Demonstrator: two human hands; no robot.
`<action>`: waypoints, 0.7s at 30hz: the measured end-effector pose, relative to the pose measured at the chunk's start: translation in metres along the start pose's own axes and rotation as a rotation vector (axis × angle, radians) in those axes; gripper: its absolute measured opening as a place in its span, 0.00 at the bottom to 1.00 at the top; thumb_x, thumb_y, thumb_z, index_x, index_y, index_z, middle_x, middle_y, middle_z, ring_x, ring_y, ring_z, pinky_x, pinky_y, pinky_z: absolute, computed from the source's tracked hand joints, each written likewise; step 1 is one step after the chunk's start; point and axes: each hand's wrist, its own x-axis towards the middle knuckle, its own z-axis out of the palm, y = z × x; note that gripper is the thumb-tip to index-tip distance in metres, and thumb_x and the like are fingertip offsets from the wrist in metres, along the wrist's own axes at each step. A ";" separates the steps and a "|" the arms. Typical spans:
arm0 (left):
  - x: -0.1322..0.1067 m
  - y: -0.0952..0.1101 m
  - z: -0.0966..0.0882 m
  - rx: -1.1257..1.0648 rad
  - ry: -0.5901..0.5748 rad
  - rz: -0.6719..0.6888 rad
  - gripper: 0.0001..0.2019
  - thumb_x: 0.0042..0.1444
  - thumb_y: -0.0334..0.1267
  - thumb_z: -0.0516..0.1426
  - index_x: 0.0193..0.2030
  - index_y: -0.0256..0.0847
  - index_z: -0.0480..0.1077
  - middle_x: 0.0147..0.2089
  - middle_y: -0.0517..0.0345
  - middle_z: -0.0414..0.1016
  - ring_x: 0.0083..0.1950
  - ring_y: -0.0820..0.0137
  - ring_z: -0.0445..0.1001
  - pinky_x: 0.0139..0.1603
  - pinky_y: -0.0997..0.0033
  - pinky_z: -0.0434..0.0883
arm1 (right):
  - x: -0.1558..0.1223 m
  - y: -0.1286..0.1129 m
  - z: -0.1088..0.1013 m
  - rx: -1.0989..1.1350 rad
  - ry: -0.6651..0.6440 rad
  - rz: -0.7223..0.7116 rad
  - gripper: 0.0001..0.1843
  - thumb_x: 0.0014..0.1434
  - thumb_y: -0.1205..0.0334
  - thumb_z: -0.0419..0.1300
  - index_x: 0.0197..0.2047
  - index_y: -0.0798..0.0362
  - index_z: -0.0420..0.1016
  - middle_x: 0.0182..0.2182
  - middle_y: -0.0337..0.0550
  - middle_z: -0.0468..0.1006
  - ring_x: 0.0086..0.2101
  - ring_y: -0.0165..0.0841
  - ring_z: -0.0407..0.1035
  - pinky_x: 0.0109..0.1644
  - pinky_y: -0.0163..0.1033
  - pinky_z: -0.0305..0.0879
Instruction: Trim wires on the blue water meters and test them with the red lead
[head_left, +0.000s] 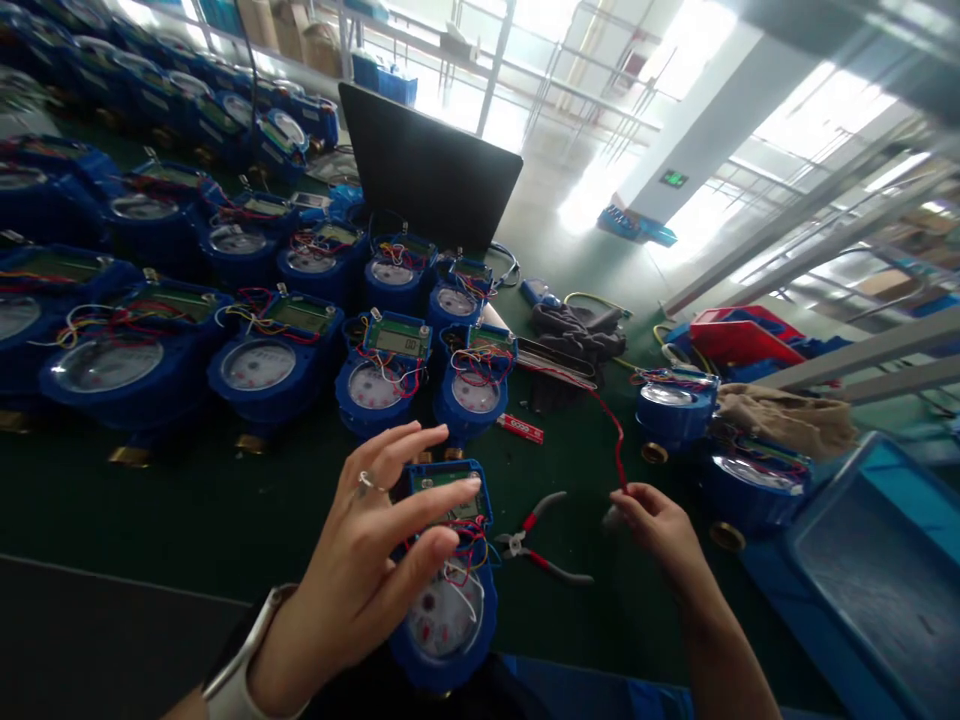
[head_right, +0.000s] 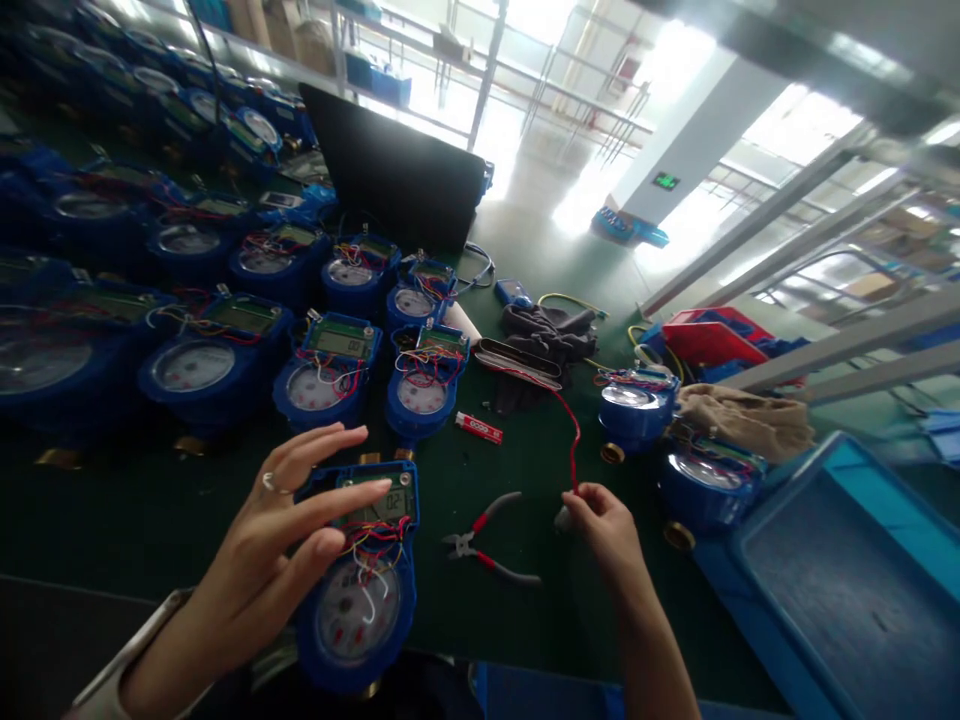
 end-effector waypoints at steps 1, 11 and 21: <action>0.000 0.001 0.000 0.027 -0.044 0.027 0.15 0.69 0.42 0.45 0.58 0.54 0.66 0.68 0.61 0.54 0.68 0.61 0.50 0.64 0.51 0.53 | -0.005 -0.008 0.002 0.101 -0.038 -0.031 0.26 0.50 0.40 0.61 0.38 0.56 0.71 0.26 0.45 0.74 0.21 0.31 0.64 0.21 0.35 0.61; -0.016 0.010 0.020 -0.004 0.003 0.049 0.05 0.63 0.39 0.56 0.45 0.49 0.72 0.59 0.58 0.62 0.64 0.61 0.57 0.68 0.50 0.47 | -0.085 -0.105 0.044 0.264 -0.239 -0.621 0.07 0.60 0.59 0.64 0.41 0.51 0.78 0.36 0.45 0.81 0.28 0.33 0.76 0.26 0.32 0.76; -0.018 0.011 0.027 -0.037 0.068 0.007 0.04 0.62 0.38 0.58 0.41 0.50 0.74 0.55 0.63 0.69 0.63 0.63 0.60 0.70 0.52 0.48 | -0.085 -0.122 0.050 -0.089 -0.251 -1.005 0.06 0.61 0.69 0.60 0.41 0.50 0.76 0.38 0.42 0.81 0.37 0.34 0.78 0.40 0.33 0.77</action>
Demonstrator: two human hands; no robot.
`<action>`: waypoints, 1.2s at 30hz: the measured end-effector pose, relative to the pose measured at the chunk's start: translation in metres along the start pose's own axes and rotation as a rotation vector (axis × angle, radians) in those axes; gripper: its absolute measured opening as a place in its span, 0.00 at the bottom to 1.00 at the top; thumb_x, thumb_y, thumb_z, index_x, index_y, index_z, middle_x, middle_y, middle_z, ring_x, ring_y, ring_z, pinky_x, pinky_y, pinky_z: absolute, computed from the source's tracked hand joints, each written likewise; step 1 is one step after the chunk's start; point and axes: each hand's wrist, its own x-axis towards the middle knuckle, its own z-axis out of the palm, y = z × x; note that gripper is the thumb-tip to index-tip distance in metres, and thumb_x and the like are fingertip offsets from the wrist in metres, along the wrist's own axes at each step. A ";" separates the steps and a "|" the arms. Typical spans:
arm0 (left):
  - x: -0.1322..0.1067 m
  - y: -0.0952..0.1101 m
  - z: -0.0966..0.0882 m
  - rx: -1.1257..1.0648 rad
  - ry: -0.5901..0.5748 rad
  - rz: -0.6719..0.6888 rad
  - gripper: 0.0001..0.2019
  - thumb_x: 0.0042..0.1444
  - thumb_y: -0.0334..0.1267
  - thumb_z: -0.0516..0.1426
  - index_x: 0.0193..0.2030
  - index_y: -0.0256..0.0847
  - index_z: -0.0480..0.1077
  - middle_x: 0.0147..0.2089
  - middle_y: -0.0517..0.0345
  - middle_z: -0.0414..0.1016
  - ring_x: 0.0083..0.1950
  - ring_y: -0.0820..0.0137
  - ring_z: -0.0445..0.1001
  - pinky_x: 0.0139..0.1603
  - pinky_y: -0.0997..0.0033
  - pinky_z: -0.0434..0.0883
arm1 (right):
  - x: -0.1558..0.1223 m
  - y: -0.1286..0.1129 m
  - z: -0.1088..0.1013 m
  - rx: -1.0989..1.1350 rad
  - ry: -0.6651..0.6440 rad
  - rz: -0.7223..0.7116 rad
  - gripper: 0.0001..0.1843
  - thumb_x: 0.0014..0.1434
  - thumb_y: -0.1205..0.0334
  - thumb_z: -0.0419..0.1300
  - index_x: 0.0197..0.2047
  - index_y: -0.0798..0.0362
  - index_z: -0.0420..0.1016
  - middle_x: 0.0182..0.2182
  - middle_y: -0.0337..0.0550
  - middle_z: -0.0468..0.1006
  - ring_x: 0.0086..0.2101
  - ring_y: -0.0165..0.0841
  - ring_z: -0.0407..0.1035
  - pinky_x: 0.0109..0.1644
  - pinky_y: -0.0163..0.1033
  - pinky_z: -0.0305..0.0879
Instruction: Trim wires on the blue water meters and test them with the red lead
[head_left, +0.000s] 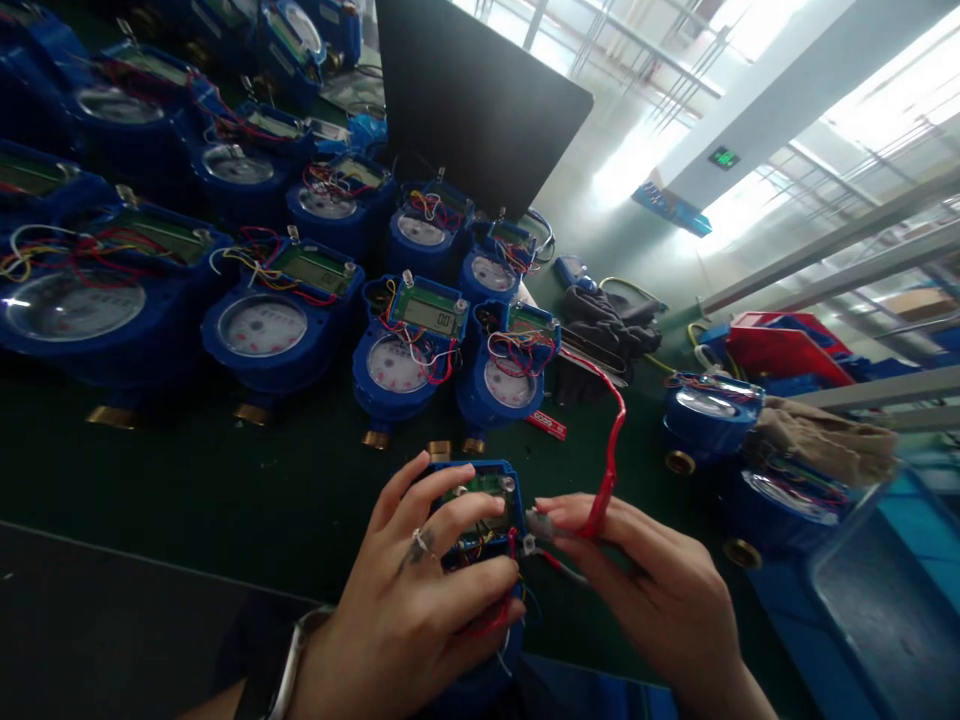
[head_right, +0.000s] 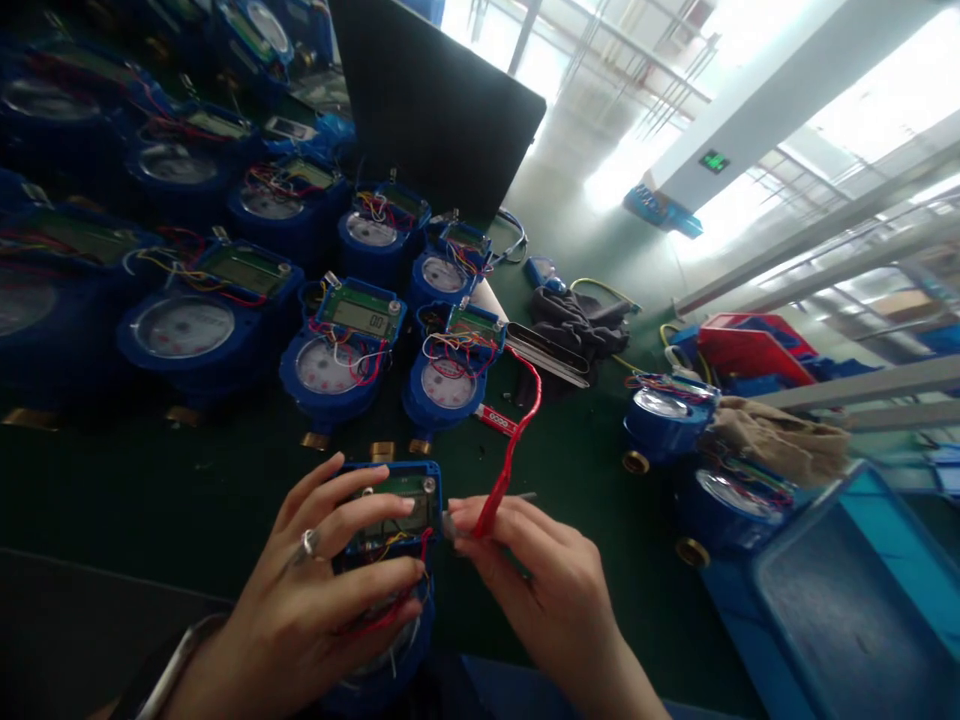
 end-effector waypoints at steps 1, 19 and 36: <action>0.000 0.000 0.000 -0.003 0.001 0.001 0.04 0.62 0.38 0.58 0.41 0.50 0.74 0.55 0.64 0.69 0.63 0.63 0.60 0.70 0.52 0.48 | 0.001 -0.001 0.000 -0.004 -0.015 -0.002 0.06 0.61 0.69 0.60 0.41 0.50 0.77 0.38 0.43 0.81 0.37 0.35 0.78 0.41 0.33 0.77; 0.000 -0.002 -0.006 0.001 -0.075 0.010 0.04 0.62 0.36 0.57 0.42 0.48 0.73 0.60 0.62 0.65 0.63 0.60 0.58 0.62 0.54 0.54 | 0.014 -0.001 -0.006 -0.006 -0.146 0.021 0.07 0.60 0.70 0.61 0.41 0.50 0.77 0.38 0.39 0.81 0.38 0.32 0.77 0.43 0.30 0.76; -0.001 0.000 -0.004 0.022 -0.077 -0.021 0.04 0.62 0.35 0.58 0.43 0.48 0.73 0.67 0.65 0.56 0.64 0.60 0.56 0.62 0.56 0.54 | 0.023 -0.010 -0.007 -0.107 -0.219 -0.030 0.07 0.62 0.71 0.58 0.42 0.51 0.74 0.38 0.38 0.80 0.37 0.28 0.76 0.41 0.25 0.72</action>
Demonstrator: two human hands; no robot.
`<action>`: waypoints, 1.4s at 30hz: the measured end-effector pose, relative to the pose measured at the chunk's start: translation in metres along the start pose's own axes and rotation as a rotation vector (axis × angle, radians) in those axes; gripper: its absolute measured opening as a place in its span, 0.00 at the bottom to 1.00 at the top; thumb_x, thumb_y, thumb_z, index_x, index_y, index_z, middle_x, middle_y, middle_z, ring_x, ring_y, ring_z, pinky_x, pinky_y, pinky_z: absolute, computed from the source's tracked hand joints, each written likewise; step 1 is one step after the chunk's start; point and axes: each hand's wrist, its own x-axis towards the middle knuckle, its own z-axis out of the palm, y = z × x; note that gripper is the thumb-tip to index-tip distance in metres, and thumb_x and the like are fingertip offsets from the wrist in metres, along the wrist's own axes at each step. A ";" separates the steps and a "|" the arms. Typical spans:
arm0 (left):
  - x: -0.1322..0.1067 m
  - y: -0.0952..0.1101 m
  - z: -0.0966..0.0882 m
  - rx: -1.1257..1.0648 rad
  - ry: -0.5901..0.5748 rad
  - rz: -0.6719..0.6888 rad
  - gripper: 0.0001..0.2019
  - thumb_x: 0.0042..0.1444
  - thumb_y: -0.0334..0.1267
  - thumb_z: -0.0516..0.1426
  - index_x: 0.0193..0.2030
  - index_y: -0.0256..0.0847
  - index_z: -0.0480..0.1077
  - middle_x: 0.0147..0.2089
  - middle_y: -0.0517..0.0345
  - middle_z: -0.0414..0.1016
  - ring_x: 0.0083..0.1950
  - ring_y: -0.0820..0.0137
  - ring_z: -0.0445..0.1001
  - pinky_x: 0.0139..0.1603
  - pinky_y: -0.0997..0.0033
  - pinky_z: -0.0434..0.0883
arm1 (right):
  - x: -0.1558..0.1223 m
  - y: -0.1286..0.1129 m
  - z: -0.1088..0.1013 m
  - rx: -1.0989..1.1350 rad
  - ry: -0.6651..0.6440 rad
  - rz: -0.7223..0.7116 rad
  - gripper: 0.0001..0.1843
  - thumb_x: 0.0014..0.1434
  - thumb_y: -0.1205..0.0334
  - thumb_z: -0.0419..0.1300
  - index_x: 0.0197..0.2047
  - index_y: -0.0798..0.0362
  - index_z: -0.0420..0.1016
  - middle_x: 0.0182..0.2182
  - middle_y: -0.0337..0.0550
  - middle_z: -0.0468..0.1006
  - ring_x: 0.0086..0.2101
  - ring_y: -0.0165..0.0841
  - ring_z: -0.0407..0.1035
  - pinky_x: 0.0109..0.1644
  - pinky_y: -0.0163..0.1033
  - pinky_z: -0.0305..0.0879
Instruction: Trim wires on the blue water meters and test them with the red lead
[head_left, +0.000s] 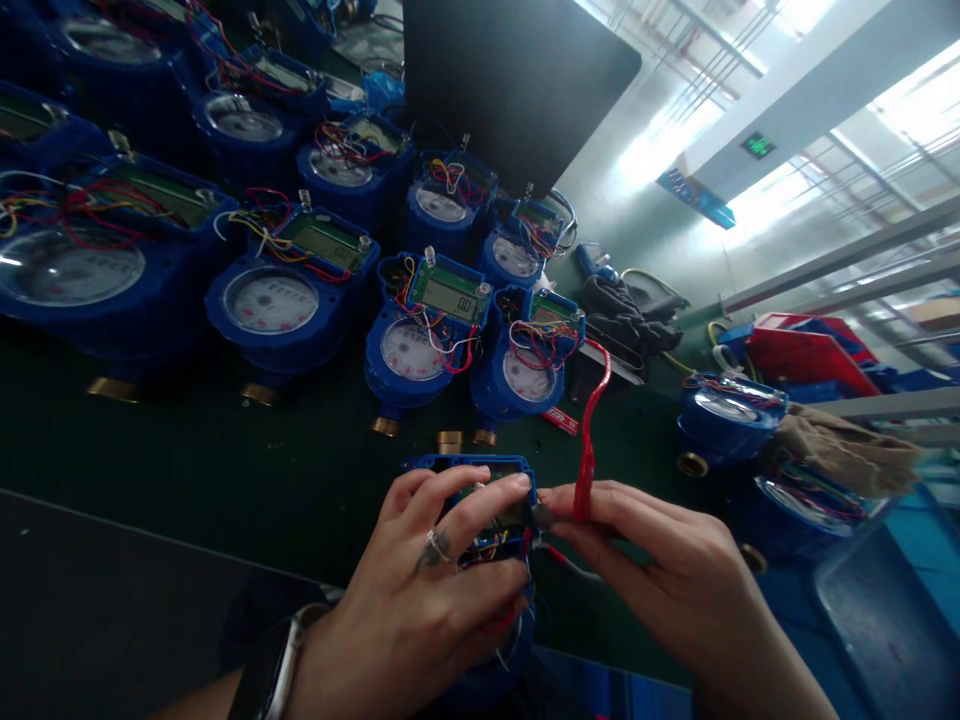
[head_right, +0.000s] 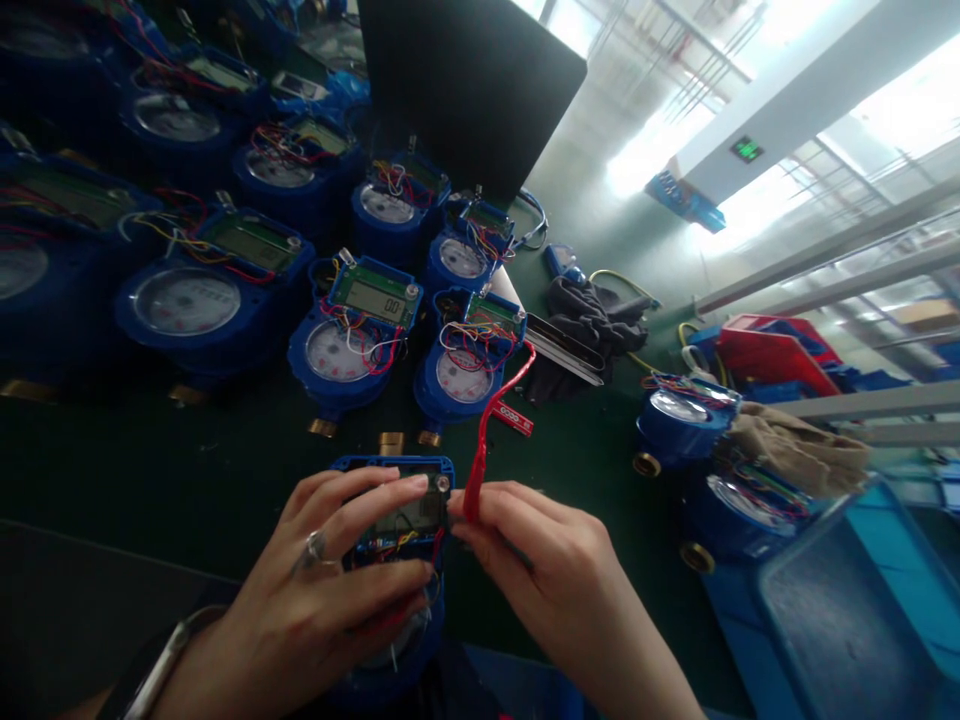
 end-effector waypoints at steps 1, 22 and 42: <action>0.000 0.000 0.000 -0.005 -0.004 -0.006 0.04 0.62 0.35 0.58 0.42 0.47 0.73 0.69 0.65 0.54 0.65 0.59 0.55 0.63 0.56 0.53 | -0.001 0.000 0.000 -0.001 0.002 0.000 0.07 0.62 0.71 0.59 0.42 0.51 0.74 0.39 0.38 0.80 0.37 0.28 0.76 0.41 0.25 0.72; -0.003 0.000 0.001 -0.022 -0.006 -0.021 0.04 0.61 0.35 0.59 0.42 0.47 0.72 0.72 0.66 0.46 0.66 0.58 0.52 0.64 0.54 0.51 | -0.003 0.000 0.001 0.001 -0.015 0.017 0.08 0.63 0.71 0.59 0.43 0.50 0.74 0.39 0.35 0.80 0.38 0.25 0.75 0.43 0.23 0.71; -0.001 -0.004 0.010 0.003 0.114 0.012 0.07 0.62 0.33 0.55 0.38 0.48 0.74 0.70 0.65 0.50 0.64 0.59 0.56 0.58 0.55 0.56 | 0.002 -0.001 0.006 0.142 -0.055 0.093 0.05 0.64 0.69 0.56 0.40 0.53 0.74 0.36 0.39 0.78 0.34 0.27 0.73 0.37 0.28 0.68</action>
